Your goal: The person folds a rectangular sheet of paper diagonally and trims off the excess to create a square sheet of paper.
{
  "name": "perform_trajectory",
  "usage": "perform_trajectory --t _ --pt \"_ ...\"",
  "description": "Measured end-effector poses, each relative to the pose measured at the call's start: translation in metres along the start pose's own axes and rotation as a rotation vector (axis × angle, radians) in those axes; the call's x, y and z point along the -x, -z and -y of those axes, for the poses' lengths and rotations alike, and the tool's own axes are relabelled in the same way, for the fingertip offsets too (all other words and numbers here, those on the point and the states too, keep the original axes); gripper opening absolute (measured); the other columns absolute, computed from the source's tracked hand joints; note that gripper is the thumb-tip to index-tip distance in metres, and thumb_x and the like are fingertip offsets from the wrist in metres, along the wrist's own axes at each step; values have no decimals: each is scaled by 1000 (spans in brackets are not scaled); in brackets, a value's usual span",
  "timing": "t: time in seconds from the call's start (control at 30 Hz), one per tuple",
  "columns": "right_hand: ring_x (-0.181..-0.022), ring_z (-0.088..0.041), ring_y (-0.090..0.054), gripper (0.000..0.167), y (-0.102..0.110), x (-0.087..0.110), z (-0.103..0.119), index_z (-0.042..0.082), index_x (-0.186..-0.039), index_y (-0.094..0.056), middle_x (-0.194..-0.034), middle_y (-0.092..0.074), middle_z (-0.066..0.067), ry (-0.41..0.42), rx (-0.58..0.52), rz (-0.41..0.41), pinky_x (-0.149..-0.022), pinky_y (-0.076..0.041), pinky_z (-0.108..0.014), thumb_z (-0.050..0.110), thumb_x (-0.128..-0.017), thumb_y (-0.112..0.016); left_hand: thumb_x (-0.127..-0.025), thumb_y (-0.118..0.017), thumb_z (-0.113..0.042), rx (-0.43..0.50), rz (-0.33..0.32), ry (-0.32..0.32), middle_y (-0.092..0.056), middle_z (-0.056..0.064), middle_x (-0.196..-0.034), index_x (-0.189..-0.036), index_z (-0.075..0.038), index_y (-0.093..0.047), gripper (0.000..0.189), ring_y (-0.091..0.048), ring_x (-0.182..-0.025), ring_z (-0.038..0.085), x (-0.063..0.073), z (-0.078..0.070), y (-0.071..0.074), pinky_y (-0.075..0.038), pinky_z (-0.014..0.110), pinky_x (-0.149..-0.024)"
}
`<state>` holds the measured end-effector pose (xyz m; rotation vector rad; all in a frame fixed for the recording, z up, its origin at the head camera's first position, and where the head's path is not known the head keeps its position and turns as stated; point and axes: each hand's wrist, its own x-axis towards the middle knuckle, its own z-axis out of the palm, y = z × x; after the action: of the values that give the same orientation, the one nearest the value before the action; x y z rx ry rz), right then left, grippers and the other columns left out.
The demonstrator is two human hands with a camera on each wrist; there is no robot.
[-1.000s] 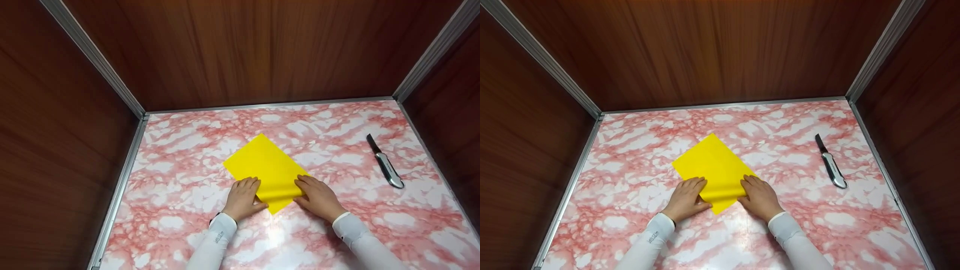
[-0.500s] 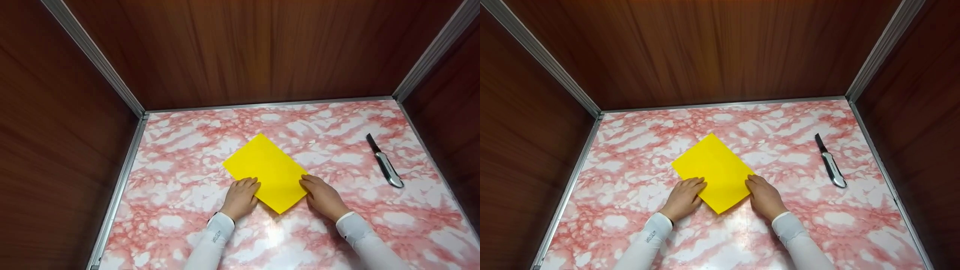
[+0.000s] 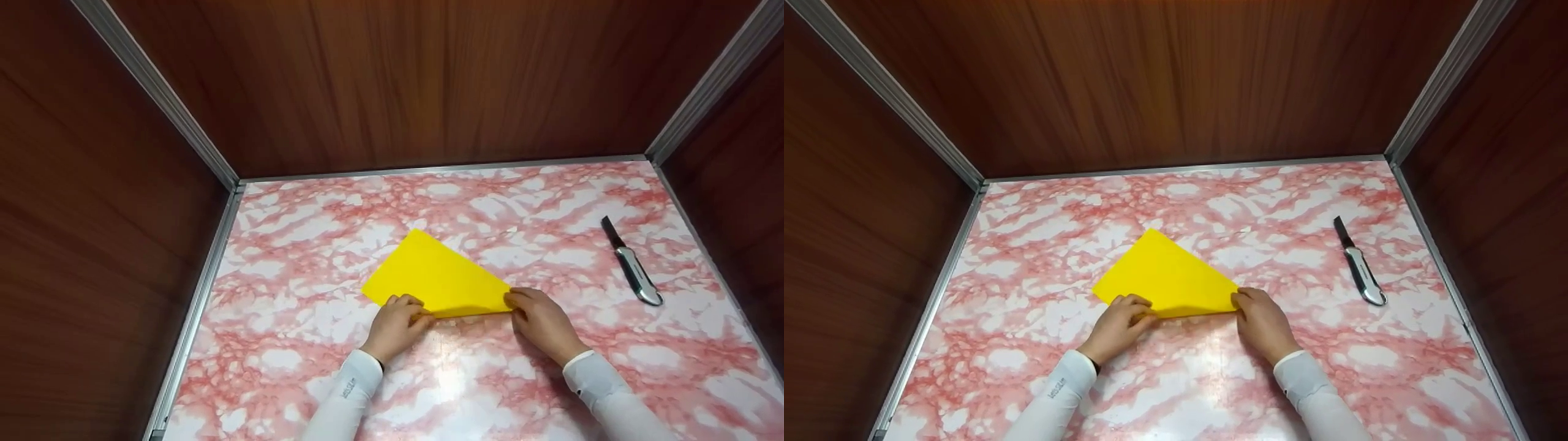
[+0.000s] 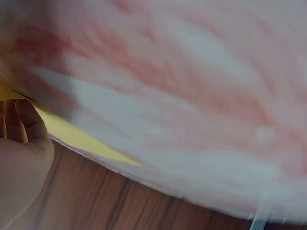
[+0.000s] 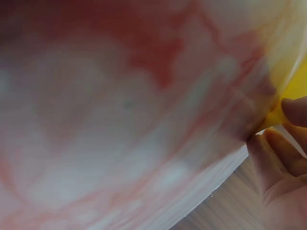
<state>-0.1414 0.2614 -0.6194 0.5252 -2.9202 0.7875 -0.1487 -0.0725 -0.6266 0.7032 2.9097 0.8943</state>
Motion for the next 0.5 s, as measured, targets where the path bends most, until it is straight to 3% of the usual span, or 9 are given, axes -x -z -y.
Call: perform_trajectory --t 0.13,0.23,0.3,0.37,0.5 --pt "-115 -33 -64 33 5 0 -1 5 -127 -72 -123 -70 -11 -64 -31 20 -101 -49 -55 17 -97 -72 -103 -61 -42 250 46 168 -66 -6 -106 -103 -17 -78 31 -62 -97 16 -3 1 7 -51 35 -89" --pt "-114 -35 -65 35 9 -2 -1 4 -129 -71 -121 -71 -13 -124 -33 11 -100 -48 -57 20 -98 -71 -104 -58 -44 345 84 312 -63 -7 -90 -98 -20 -75 30 -59 -81 13 -8 -1 12 -49 34 -79" --pt "-112 -36 -66 33 11 -4 -1 3 -127 -71 -119 -72 -15 -153 -29 -9 -99 -48 -58 20 -98 -70 -104 -57 -45 354 97 390 -60 -6 -80 -96 -21 -73 31 -55 -72 13 -13 -3 14 -45 34 -73" --pt "-110 -37 -66 32 11 -5 -1 3 -126 -72 -118 -72 -16 -164 -28 -22 -99 -48 -58 19 -99 -69 -104 -57 -44 306 85 417 -60 -5 -75 -96 -20 -73 30 -54 -67 13 -17 -6 12 -45 34 -69" --pt "-105 -36 -67 29 11 -9 1 2 -122 -74 -113 -73 -15 -184 -23 -15 -96 -50 -58 19 -99 -68 -103 -62 -37 149 2 378 -63 -3 -87 -106 -15 -68 23 -61 -73 14 -21 -9 2 -49 34 -68"
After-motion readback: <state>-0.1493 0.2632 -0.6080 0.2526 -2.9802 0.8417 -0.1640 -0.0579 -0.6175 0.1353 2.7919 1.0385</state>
